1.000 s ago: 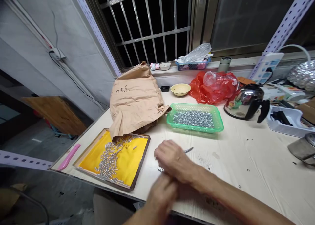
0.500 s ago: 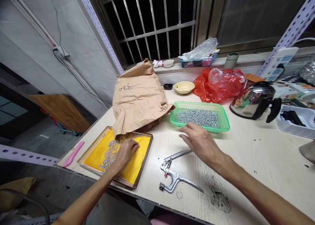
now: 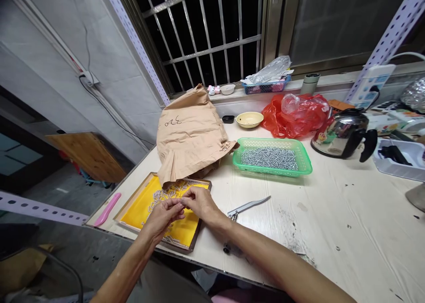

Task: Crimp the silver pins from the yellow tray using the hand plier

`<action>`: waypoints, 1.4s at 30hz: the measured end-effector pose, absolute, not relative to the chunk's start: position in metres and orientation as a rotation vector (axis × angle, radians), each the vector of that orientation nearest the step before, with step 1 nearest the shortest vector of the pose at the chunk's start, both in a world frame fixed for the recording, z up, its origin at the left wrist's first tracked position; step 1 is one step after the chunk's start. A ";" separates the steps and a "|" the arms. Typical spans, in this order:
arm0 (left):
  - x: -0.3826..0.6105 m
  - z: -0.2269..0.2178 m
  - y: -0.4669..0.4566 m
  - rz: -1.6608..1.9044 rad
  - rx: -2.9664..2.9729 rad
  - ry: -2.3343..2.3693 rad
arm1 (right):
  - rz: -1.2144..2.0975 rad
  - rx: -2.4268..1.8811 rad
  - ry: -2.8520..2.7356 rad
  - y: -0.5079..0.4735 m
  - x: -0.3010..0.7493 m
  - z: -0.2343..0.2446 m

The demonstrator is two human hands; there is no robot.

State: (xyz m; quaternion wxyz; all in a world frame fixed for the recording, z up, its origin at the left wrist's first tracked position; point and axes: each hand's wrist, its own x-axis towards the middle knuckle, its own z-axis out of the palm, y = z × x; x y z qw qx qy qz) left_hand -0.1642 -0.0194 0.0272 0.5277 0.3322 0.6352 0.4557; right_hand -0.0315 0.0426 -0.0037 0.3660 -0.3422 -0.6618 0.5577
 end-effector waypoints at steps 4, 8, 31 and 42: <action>-0.170 0.025 -0.031 1.136 0.912 1.606 | 1.309 -0.873 -1.793 0.036 -0.042 0.003; -0.175 0.023 -0.036 1.137 0.928 1.675 | 1.223 -0.879 -1.902 0.031 -0.045 0.006; -0.097 0.024 -0.042 0.733 0.810 1.459 | 0.593 -1.067 -2.359 -0.005 0.128 0.013; -0.072 -0.007 -0.018 0.322 0.744 1.410 | 0.385 -1.335 -2.382 -0.046 0.175 -0.034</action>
